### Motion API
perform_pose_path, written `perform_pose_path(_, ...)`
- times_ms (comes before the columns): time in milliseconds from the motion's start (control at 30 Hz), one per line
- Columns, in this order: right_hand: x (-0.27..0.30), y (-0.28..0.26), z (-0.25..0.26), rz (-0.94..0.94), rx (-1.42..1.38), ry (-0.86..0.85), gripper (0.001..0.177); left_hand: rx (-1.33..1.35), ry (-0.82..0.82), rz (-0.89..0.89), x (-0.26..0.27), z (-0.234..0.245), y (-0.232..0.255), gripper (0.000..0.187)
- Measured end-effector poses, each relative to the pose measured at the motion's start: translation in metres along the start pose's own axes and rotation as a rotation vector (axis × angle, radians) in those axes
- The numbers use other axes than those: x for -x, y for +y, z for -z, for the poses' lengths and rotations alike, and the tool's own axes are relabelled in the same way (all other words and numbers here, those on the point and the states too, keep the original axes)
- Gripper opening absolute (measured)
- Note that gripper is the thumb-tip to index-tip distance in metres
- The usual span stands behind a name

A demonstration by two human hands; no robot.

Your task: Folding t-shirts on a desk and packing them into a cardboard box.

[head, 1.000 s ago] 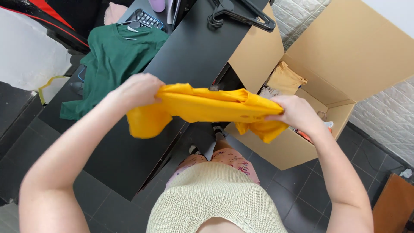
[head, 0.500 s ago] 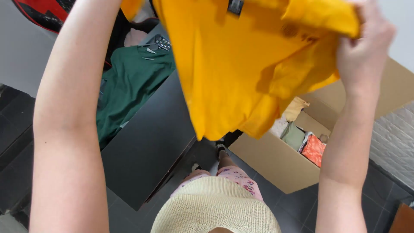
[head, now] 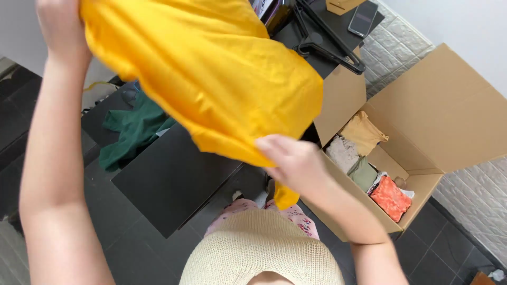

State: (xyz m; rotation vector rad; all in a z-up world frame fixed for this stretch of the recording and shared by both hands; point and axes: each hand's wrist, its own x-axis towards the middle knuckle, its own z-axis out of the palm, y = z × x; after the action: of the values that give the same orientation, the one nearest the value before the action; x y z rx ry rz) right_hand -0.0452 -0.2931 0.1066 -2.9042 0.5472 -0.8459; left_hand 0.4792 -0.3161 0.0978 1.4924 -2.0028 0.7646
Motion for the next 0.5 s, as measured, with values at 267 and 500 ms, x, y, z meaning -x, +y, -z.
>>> perform_pose_path(267,0.066,-0.058,-0.211,-0.091,-0.563,-0.516,0.059,-0.272,-0.68,0.222,0.283,-0.059,-0.013,0.029)
perform_pose_path(500,0.042,-0.02,-0.2,-0.025,-0.761,-0.779,0.058,-0.403,-0.751,0.712,0.398,-0.079,0.082,0.024)
